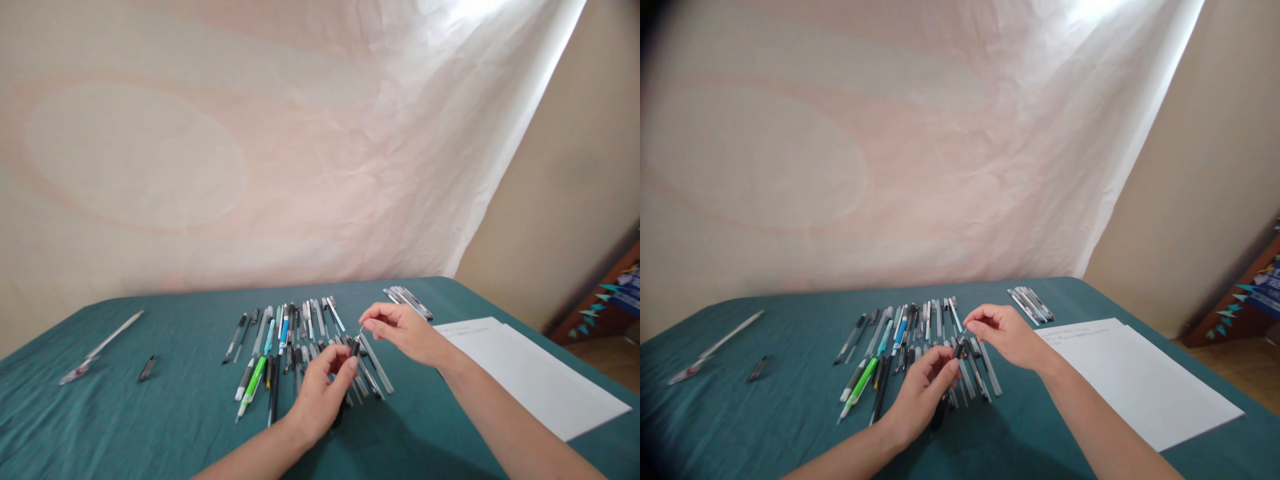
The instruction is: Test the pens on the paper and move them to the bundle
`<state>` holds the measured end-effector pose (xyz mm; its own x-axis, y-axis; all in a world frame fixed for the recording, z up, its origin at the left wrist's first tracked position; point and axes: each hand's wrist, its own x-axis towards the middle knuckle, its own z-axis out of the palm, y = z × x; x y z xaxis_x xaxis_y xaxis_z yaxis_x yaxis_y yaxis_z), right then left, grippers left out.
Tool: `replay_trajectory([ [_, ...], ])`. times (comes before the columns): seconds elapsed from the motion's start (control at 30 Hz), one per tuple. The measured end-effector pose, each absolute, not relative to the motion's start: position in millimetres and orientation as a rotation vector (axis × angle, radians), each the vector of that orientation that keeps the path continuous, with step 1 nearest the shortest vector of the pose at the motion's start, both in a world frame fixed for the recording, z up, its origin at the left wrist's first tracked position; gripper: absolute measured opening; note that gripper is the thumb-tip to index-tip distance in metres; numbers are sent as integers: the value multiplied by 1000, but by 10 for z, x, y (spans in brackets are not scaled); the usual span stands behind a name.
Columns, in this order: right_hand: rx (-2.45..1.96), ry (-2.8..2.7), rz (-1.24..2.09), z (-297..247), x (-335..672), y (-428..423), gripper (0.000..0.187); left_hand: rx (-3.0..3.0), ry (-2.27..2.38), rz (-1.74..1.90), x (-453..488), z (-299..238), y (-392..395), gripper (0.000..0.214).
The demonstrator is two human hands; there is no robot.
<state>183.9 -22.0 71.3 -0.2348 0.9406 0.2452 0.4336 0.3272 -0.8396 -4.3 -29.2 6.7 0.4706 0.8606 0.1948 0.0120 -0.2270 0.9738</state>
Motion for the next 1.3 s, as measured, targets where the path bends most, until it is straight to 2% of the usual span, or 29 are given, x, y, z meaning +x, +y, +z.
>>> replay_trajectory([
  [0.33, -1234, -1905, 884, 714, 1815, -250, 21, 1644, 768, 943, -49, 86, -289, 23],
  [0.63, -1261, -1936, 905, 652, 1918, -189, 34, 1671, 752, 951, -49, 58, -280, 22],
  [0.73, -1371, -1974, 681, 452, 2117, -9, 31, 1657, 756, 936, -51, 60, -281, 23],
  [0.83, -1544, -2080, 227, 165, 2329, 189, 24, 1652, 757, 926, -50, 68, -281, 24],
  [0.93, -1652, -2201, -7, -72, 2438, 310, 25, 1650, 756, 926, -47, 71, -282, 25],
  [1.3, -1662, -2307, -74, -286, 2291, 316, 21, 1636, 756, 933, -51, 37, -267, 23],
])
